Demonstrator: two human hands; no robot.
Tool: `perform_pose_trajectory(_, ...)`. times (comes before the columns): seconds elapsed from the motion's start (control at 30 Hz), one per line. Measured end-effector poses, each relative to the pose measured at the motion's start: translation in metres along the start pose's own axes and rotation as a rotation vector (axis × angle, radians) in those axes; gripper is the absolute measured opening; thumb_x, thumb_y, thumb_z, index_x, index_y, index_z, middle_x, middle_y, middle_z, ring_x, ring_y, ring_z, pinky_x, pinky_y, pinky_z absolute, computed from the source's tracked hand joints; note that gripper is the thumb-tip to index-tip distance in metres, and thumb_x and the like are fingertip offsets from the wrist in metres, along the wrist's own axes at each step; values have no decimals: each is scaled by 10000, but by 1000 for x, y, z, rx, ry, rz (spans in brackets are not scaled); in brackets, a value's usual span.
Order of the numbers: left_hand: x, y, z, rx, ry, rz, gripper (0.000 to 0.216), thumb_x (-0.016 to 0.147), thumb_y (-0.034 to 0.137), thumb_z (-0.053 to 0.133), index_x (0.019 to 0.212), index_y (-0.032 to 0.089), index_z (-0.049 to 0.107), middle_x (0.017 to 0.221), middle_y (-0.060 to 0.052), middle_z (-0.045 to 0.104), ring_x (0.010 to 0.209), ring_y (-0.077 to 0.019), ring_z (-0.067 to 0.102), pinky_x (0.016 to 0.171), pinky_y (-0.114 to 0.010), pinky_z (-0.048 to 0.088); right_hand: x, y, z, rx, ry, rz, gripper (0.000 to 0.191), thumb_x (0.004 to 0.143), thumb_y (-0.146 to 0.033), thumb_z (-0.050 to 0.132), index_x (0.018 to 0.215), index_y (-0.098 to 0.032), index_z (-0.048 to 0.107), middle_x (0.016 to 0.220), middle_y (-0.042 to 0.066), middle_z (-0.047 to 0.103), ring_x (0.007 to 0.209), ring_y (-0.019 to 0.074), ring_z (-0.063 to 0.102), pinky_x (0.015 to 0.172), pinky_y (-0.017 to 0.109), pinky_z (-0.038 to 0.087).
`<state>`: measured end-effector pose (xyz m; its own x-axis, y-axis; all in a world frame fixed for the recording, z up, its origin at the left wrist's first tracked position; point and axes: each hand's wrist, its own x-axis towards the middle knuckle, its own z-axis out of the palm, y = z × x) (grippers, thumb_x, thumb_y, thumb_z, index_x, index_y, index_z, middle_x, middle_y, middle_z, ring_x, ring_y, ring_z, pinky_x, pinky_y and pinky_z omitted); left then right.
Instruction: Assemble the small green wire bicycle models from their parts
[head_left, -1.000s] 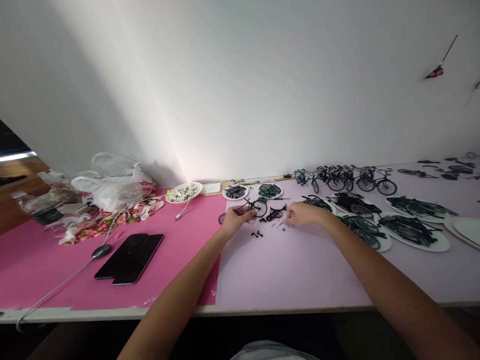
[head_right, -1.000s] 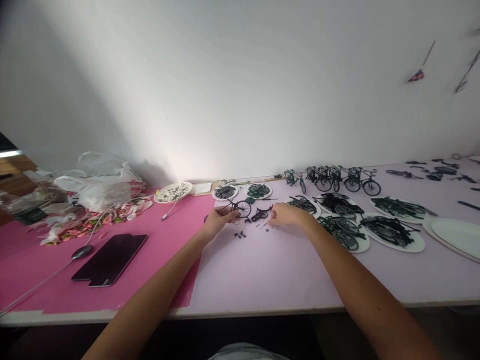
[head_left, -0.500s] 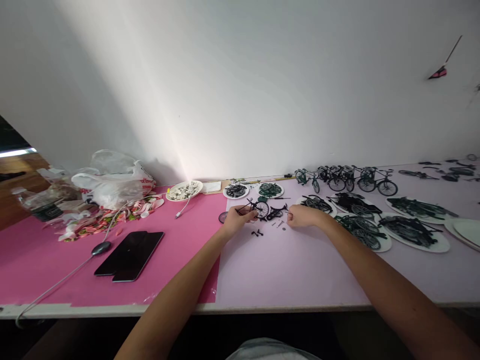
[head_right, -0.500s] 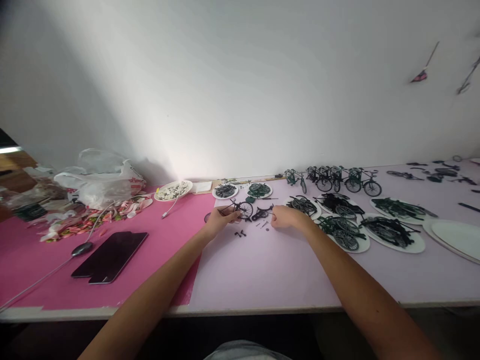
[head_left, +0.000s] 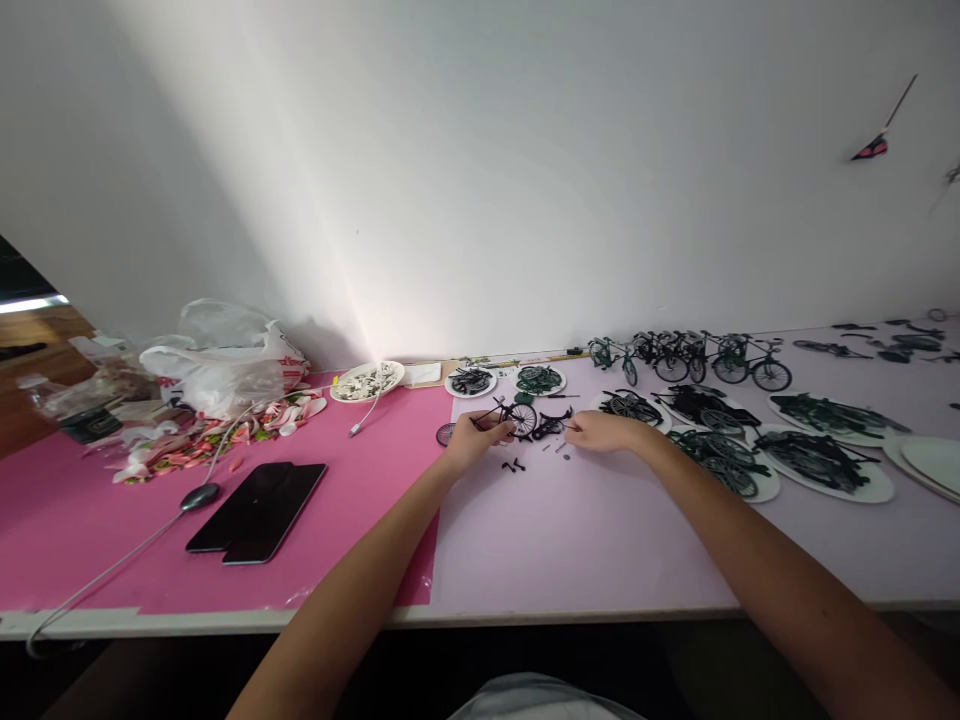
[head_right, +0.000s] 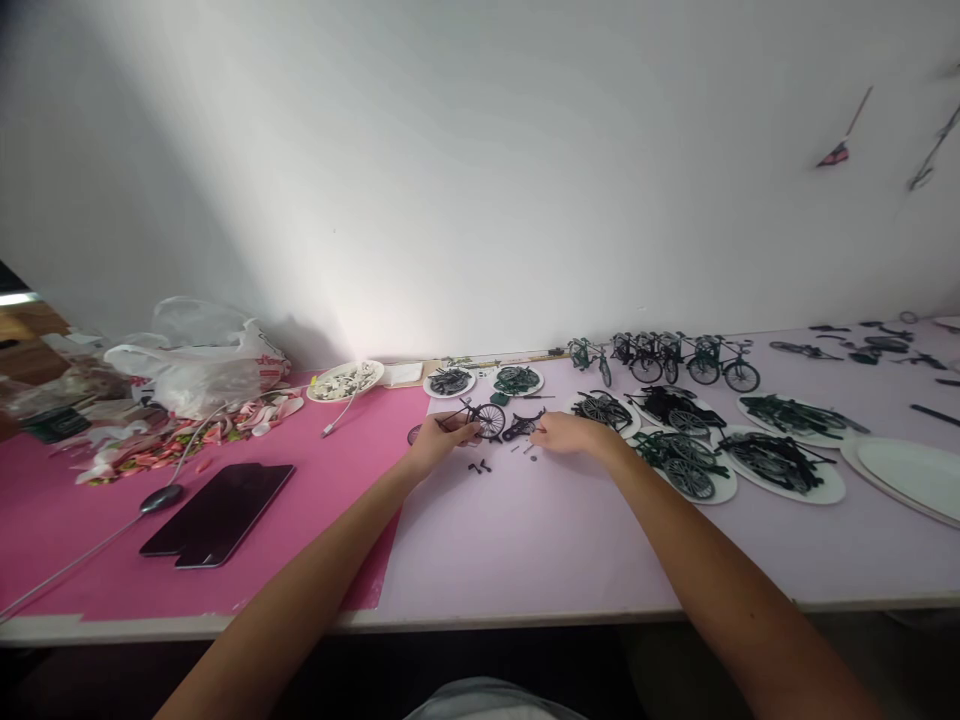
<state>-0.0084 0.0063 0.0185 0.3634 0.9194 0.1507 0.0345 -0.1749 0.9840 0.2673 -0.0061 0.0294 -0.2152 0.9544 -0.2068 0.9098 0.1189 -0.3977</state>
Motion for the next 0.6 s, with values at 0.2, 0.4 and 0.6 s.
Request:
perform_pose_trajectory(0.2, 0, 1, 1, -8, 2, 4, 424, 671, 503, 888, 733, 157, 650, 759, -42, 718, 787, -223, 735, 718, -305, 543, 2, -3, 6, 66, 26, -52, 323, 913, -442, 549, 699, -208, 490, 700, 19, 547, 587, 153, 453, 555, 281, 298)
perform_pose_trajectory(0.4, -1, 4, 2, -32, 0, 3, 430, 663, 504, 893, 779, 144, 689, 781, -61, 730, 785, -230, 731, 740, -333, 557, -3, -11, 6, 135, 48, -98, 321, 923, -443, 535, 719, -209, 454, 693, -4, 491, 598, 143, 417, 569, 272, 290)
perform_pose_trajectory(0.6, -1, 5, 3, -37, 18, 12, 425, 661, 501, 895, 765, 143, 690, 779, -63, 725, 781, -232, 733, 737, -340, 562, -8, -23, 6, 147, 27, -149, 321, 918, -386, 511, 703, -214, 345, 658, -34, 379, 578, 121, 324, 546, 270, 231)
